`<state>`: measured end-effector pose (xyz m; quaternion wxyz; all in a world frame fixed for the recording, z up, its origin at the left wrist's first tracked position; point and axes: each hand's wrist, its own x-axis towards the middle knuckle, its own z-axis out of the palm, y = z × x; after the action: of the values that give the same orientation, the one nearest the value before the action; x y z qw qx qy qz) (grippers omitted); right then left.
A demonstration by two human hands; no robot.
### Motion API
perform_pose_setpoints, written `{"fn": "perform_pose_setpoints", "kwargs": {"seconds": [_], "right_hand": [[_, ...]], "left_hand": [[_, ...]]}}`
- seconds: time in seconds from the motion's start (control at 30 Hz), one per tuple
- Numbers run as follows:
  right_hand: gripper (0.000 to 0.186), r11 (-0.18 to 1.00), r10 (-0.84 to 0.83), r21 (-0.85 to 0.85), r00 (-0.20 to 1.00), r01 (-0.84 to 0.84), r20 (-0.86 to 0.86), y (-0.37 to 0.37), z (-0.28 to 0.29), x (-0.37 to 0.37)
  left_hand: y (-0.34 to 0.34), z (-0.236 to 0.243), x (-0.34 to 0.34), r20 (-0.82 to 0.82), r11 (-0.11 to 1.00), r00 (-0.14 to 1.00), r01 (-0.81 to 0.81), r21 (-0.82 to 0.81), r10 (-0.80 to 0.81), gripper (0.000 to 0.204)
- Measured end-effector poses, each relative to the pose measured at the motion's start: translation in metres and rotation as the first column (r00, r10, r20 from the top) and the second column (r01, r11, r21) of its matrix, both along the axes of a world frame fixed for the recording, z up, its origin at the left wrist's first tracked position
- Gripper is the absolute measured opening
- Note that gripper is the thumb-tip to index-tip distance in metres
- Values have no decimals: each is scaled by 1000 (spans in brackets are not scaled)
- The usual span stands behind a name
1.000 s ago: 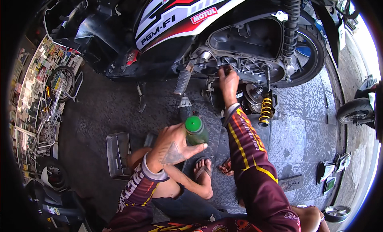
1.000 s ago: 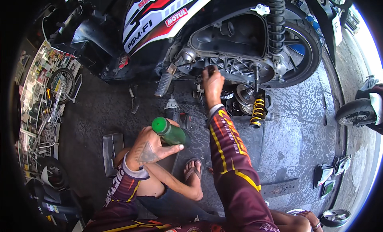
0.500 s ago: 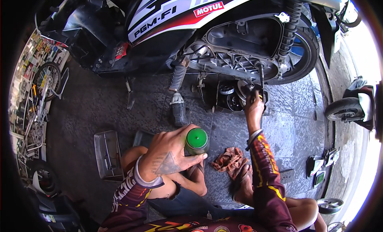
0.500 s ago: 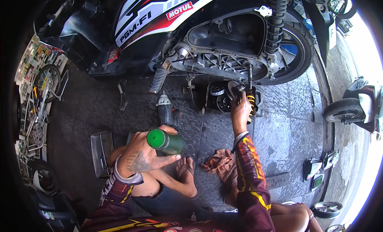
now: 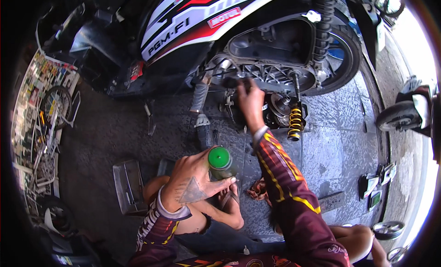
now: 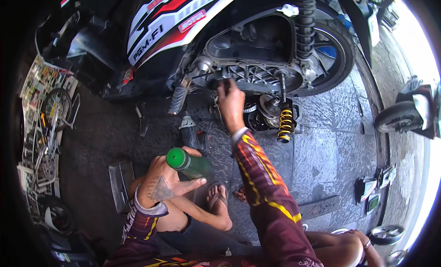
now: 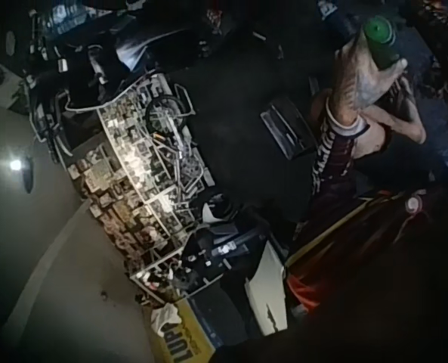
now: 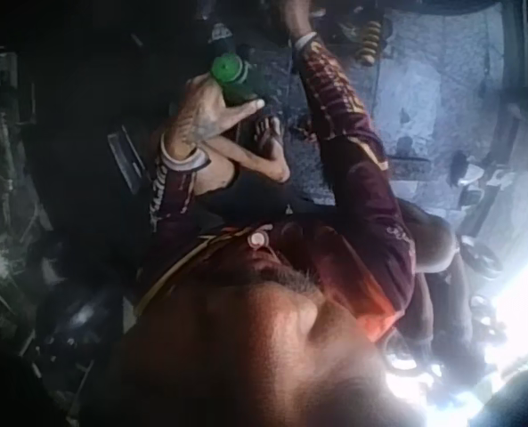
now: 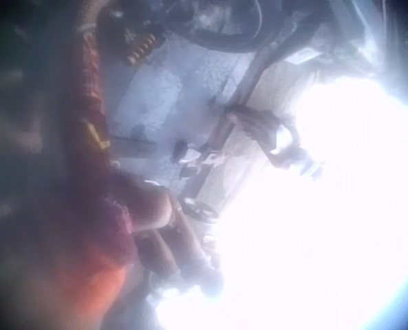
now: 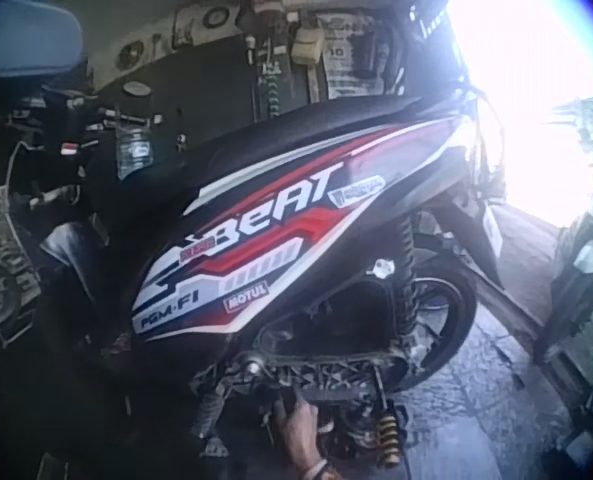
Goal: The person pours liquid from a bottle onto internal motorcycle components and wipes them with a cloth while sitting on the ground.
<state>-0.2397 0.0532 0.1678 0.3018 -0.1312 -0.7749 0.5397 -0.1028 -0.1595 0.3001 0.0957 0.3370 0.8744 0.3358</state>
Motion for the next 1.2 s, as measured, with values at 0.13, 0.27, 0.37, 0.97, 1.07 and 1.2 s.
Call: {"fn": "perform_pose_setpoints", "kwargs": {"seconds": [0.13,0.27,0.37,0.97,1.07,1.2], "right_hand": [[30,982,-172,86,985,171,2,5,-19,-7],[20,939,-340,29,938,343,-70,49,-46,40],[17,915,-401,6,912,403,-91,69,-52,57],[48,816,164,-578,964,-13,208,102,-163,155],[48,829,39,-520,907,204,419,114,-186,154],[25,952,-275,236,881,194,386,97,-206,212]], "left_hand": [[5,2,-4,35,1000,999,10,-15,-10,51],[2,0,-1,53,999,998,-13,-46,16,52],[0,17,8,0,1000,1000,-21,12,21,51],[23,-2,4,15,994,1000,-5,113,3,33],[30,-3,3,3,993,1000,18,117,-19,34],[25,-1,2,-18,996,1000,15,88,-14,34]]}}
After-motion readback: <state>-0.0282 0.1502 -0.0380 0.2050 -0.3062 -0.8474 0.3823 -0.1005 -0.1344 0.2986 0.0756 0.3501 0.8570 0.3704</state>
